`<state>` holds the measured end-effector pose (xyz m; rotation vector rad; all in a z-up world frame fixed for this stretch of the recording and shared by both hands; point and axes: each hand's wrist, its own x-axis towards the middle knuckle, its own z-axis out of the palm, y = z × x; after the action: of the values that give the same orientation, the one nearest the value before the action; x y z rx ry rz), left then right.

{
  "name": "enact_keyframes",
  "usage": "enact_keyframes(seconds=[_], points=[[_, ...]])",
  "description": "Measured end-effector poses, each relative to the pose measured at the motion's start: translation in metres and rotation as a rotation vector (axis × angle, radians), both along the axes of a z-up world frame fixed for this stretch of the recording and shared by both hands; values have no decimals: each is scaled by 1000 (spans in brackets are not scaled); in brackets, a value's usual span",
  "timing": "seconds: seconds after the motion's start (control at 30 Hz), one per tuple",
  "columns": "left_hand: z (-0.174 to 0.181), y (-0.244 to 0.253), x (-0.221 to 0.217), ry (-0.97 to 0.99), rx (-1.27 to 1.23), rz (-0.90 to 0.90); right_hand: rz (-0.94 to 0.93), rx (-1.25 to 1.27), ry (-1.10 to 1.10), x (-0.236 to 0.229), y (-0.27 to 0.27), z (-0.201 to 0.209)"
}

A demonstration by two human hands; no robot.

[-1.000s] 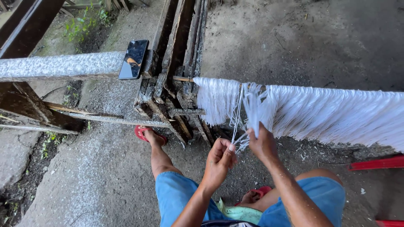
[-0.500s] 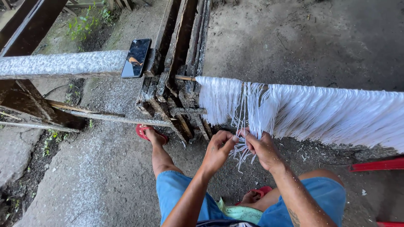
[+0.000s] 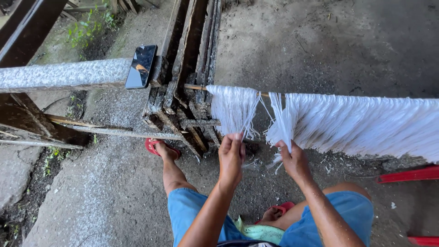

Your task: Manually separating and organizing bundles of white threads hanging from a wooden rod.

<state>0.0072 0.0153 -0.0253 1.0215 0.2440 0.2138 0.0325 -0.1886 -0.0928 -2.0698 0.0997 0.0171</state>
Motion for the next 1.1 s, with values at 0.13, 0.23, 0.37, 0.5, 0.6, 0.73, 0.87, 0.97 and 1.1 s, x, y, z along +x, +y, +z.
enact_keyframes(seconds=[0.13,0.23,0.37,0.5,0.6,0.73,0.87,0.97,1.1], points=[[-12,-1,-22,20,143,-37,45,-7,108,-3,19,22],[-9,-13,-38,16,217,-100,137,394,138,-30,59,82],[-10,-19,-53,7,335,-138,63,536,63,-32,71,92],[21,-2,-70,-146,565,-144,30,50,186,-7,24,24],[32,-5,-86,-194,358,-387,33,-134,9,10,1,-1],[-25,-12,-91,-46,259,-475,256,461,279,-30,21,36],[-62,-1,-91,69,436,-530,371,648,116,-41,-32,-4],[-70,20,-78,86,585,-561,127,432,79,-31,-85,-33],[-39,45,-36,-44,893,-330,-22,-320,533,-17,-103,-25]])
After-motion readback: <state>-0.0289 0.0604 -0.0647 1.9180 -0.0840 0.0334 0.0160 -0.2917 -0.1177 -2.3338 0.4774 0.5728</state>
